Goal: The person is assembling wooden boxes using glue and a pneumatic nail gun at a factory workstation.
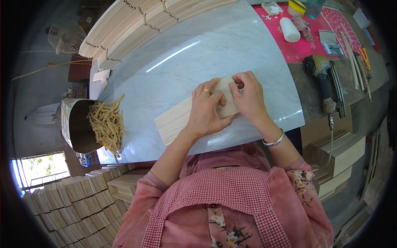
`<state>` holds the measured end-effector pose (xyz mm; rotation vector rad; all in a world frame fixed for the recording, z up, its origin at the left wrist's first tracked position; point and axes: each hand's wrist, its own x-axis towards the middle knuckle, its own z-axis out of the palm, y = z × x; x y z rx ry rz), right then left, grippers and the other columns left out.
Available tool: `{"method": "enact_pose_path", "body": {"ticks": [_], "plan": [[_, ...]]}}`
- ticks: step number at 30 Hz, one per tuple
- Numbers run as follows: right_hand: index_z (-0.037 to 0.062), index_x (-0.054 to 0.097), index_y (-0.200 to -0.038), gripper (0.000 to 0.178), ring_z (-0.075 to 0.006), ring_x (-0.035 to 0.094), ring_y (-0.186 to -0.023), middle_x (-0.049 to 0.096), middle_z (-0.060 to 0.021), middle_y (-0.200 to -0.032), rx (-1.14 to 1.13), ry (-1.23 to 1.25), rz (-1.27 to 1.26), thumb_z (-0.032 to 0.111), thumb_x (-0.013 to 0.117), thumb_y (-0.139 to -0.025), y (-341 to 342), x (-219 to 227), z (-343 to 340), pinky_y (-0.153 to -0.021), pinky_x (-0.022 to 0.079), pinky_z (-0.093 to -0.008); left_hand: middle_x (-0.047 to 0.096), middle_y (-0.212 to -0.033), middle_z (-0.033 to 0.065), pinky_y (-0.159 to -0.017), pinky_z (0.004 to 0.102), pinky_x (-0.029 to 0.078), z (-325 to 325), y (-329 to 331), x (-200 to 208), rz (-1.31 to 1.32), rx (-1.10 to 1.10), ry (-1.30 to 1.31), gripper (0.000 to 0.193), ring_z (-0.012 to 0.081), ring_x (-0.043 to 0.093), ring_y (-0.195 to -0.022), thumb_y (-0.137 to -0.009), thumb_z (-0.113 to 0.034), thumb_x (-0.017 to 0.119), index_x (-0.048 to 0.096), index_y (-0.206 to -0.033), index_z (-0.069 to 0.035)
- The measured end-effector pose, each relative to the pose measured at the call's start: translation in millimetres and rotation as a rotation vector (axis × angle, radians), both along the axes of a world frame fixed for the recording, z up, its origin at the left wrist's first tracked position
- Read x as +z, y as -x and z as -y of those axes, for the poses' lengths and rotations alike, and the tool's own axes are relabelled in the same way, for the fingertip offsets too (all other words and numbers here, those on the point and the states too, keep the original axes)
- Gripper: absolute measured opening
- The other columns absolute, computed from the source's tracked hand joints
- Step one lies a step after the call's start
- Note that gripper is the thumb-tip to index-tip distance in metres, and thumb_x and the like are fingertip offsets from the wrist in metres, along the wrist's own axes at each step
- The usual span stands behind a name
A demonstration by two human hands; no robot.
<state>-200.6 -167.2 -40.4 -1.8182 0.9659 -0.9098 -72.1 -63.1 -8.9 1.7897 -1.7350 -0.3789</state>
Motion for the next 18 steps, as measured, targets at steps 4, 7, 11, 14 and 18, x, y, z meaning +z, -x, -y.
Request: {"method": "enact_pose_path", "body": {"ticks": [4, 7, 11, 14, 18], "plan": [[0.0013, 0.064, -0.093, 0.010, -0.0247, 0.058, -0.079, 0.059, -0.0097, -0.087, -0.043, 0.196, -0.049, 0.003, 0.067, -0.084, -4, -5, -3, -0.073, 0.050, -0.0360, 0.052, -0.139, 0.0217, -0.107, 0.0473, 0.036, 0, 1, 0, 0.015, 0.011, 0.016, 0.037, 0.0391, 0.046, -0.126, -0.057, -0.018, 0.085, 0.057, -0.080, -0.009], [0.0014, 0.065, -0.094, 0.010, -0.0253, 0.059, -0.079, 0.059, -0.0099, -0.088, -0.036, 0.219, -0.065, 0.003, 0.066, -0.084, -5, -4, -3, -0.073, 0.050, -0.0362, 0.052, -0.139, 0.0215, -0.106, 0.0466, 0.036, 0, 2, 0, 0.030, 0.013, -0.011, 0.037, 0.0389, 0.047, -0.125, -0.057, -0.019, 0.085, 0.056, -0.080, -0.009], [0.0016, 0.066, -0.096, 0.011, -0.0259, 0.059, -0.079, 0.060, -0.0101, -0.090, 0.011, 0.169, -0.044, 0.002, 0.065, -0.085, 1, 0, 4, -0.073, 0.050, -0.0363, 0.052, -0.139, 0.0211, -0.105, 0.0456, 0.037, 1, 4, 0, 0.046, 0.019, -0.023, 0.038, 0.0384, 0.047, -0.123, -0.057, -0.019, 0.085, 0.056, -0.080, -0.009], [0.0021, 0.067, -0.097, 0.013, -0.0257, 0.059, -0.079, 0.061, -0.0101, -0.091, 0.108, -0.064, 0.076, 0.002, 0.064, -0.085, 17, 4, 6, -0.073, 0.049, -0.0358, 0.052, -0.139, 0.0207, -0.104, 0.0448, 0.038, 0, 3, 0, 0.062, 0.016, 0.011, 0.038, 0.0379, 0.048, -0.121, -0.058, -0.020, 0.085, 0.056, -0.080, -0.009], [0.0021, 0.069, -0.097, 0.015, -0.0222, 0.059, -0.077, 0.063, -0.0073, -0.092, 0.085, 0.108, -0.048, -0.001, 0.065, -0.084, 68, 17, -2, -0.070, 0.048, -0.0320, 0.053, -0.139, 0.0207, -0.103, 0.0445, 0.039, -1, 0, 1, 0.056, 0.024, 0.004, 0.038, 0.0375, 0.048, -0.119, -0.059, -0.020, 0.085, 0.056, -0.080, -0.009]]}}
